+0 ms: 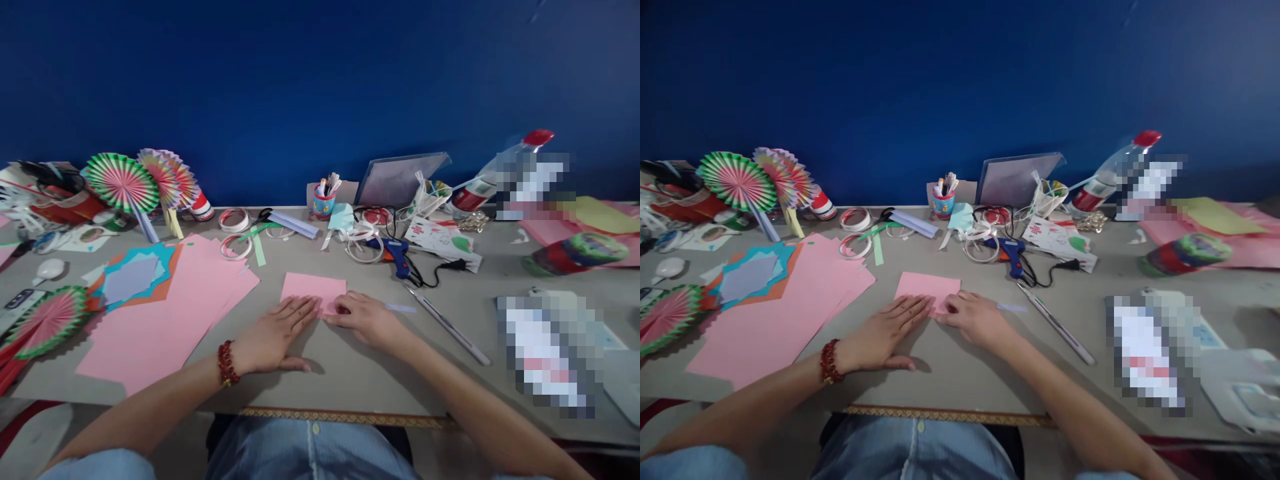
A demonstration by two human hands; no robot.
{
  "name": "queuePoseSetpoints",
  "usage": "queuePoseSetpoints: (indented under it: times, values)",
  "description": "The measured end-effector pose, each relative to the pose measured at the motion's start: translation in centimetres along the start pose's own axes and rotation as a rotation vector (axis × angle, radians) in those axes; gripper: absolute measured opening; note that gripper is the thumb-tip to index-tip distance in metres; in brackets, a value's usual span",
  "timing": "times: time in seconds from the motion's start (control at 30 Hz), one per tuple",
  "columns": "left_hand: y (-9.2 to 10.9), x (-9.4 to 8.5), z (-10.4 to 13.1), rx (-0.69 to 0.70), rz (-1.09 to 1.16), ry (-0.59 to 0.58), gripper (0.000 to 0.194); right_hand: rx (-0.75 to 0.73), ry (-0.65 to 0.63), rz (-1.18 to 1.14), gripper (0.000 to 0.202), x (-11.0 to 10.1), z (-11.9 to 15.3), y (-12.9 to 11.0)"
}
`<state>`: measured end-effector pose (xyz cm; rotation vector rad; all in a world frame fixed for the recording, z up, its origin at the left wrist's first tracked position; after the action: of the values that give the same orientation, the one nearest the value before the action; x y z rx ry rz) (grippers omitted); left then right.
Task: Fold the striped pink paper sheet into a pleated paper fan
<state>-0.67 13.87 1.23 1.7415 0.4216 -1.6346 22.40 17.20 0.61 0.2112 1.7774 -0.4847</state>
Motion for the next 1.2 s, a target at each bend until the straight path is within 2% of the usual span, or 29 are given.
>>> queuePoseSetpoints:
  times: [0.17, 0.27, 0.37, 0.5, 0.7, 0.9, 1.07, 1.13, 1.2]
  values:
    - [-0.3, 0.1, 0.2, 0.020, 0.022, -0.002, 0.108, 0.060, 0.017, -0.022, 0.032, -0.1, -0.1, -0.4]
    - [-0.2, 0.0, 0.1, 0.018, 0.023, 0.006, 0.108, 0.086, -0.013, 0.069, 0.027, -0.2, 0.0, -1.5]
    - [-0.2, 0.2, 0.2, 0.013, 0.010, 0.018, 0.110, 0.081, -0.002, 0.165, 0.032, -0.2, 0.9, -2.5]
    - [-0.9, 0.3, 1.2, -0.025, -0.028, 0.026, 0.107, 0.108, 0.075, 0.200, 0.034, -0.1, 2.9, -3.2]
    - [-1.7, 0.1, 2.9, -0.091, -0.069, 0.015, 0.104, 0.165, 0.099, 0.124, 0.033, 0.0, 3.5, -3.3]
    - [-1.6, -0.2, 2.8, -0.090, 0.013, 0.024, 0.105, 0.161, 0.074, -0.009, 0.042, 0.1, 4.2, -2.4]
    - [-2.1, -1.6, 3.1, -0.082, 0.211, 0.016, 0.087, 0.213, 0.187, -0.078, 0.041, -0.8, 4.0, -1.5]
    - [-2.5, -1.9, 3.3, -0.143, 0.292, 0.077, 0.075, 0.218, 0.200, -0.060, 0.035, -1.1, 3.0, -1.7]
    - [-2.9, -1.8, 3.5, -0.269, 0.379, 0.202, 0.059, 0.198, 0.179, -0.048, 0.026, -1.1, 1.8, -2.2]
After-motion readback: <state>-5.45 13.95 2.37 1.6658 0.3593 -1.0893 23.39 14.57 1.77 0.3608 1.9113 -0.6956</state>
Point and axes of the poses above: each hand's wrist, its own z-axis away from the middle knuckle, its own x-axis out of the palm, y = z × x, the point moved 3 cm from there along -z, towards the middle knuckle, and after that the axes turned 9 degrees about -x, right-handed, at the moved point
